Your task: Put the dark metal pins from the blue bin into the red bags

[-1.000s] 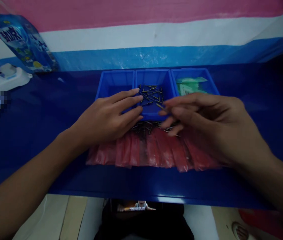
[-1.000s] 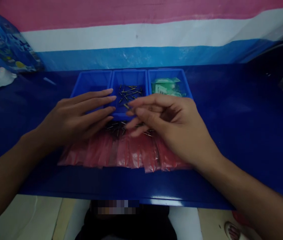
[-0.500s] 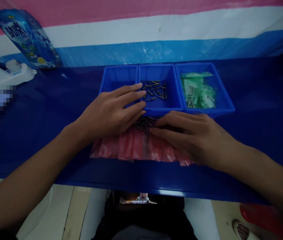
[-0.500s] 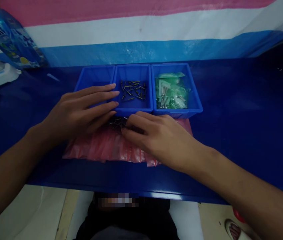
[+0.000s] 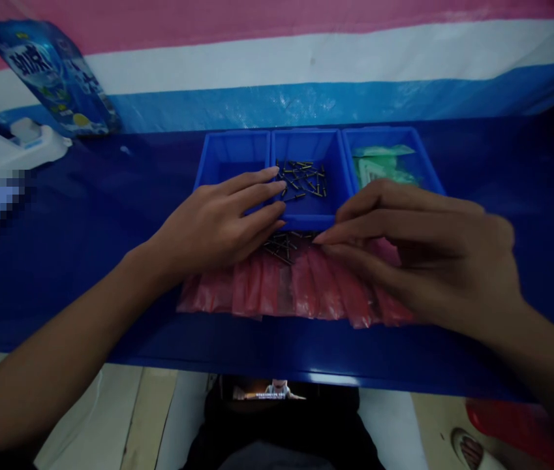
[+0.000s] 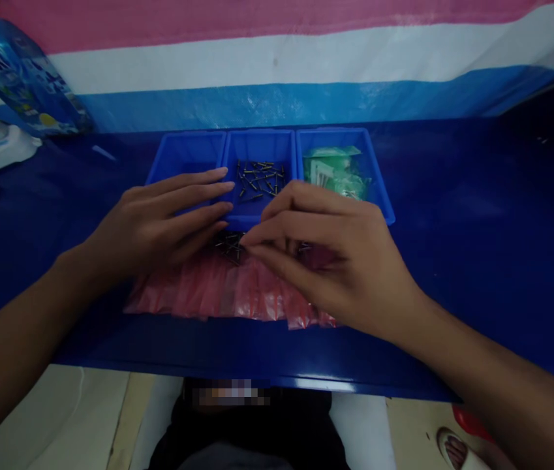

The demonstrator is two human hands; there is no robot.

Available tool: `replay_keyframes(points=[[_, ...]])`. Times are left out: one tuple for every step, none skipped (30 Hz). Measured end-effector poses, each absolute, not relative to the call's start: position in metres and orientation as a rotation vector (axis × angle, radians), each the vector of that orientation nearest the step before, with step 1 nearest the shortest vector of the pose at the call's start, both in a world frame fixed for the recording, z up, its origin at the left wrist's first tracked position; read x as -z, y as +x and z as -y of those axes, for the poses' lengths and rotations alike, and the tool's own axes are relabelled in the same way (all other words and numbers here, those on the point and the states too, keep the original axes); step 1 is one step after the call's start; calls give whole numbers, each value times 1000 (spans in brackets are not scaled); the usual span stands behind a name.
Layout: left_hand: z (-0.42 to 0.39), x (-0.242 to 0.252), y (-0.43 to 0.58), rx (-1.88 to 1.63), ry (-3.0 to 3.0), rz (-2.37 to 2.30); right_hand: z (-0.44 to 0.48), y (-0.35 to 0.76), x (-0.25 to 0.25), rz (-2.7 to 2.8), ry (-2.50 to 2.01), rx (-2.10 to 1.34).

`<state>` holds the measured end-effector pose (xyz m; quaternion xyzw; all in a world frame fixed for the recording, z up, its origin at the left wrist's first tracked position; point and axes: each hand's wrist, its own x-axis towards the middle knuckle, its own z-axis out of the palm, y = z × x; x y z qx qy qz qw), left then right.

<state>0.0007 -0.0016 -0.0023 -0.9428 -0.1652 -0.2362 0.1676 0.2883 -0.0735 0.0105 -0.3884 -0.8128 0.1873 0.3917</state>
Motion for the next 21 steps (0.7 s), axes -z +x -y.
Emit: replay_keyframes(points=[[1,2,0,671,-2681,475,74,287,-11,1988,-1025,-584],[1,2,-1,676,-2680,478,75,285,-11,1893,-1046,-702],[1,1,-2,686,-2687,480,75,284,-11,1787,-1065,-821],[1,1,-3,699,-2701,476,75,283,-11,1685,-1074,-923],[1,1,-3,708,-2720,473,75,282,-11,1604,-1070,-990],[1,1,-4,720,-2734,468,76,282,-11,1561,-1072,-1013],[1,2,-4,719,-2748,465,76,282,-12,1565,-1090,-975],[1,2,-4,718,-2756,467,77,283,-12,1619,-1104,-868],[0,3,-4,718,-2755,475,76,286,-13,1721,-1109,-698],[0,4,-3,724,-2749,490,75,289,-14,1861,-1098,-481],[-1,5,-3,730,-2741,516,73,294,-14,2013,-1056,-240],[-2,7,-3,732,-2736,544,69,299,-14,2165,-975,-11],[-3,8,-2,730,-2732,574,64,304,-12,2299,-885,174],[-4,8,-2,721,-2733,598,58,309,-10,2387,-799,299],[-5,9,-3,701,-2738,614,52,314,-7,2456,-752,365],[-5,9,-3,676,-2745,623,48,318,-5,2501,-729,391],[-5,9,-3,654,-2752,621,44,321,-3,2529,-736,387],[-5,9,-4,634,-2759,615,42,323,-2,2546,-764,380],[-5,9,-4,621,-2763,608,41,324,-1,2544,-785,388],[-5,8,-5,617,-2765,603,43,323,-2,2526,-793,404],[-5,8,-5,618,-2770,602,45,322,-3,2501,-787,415]])
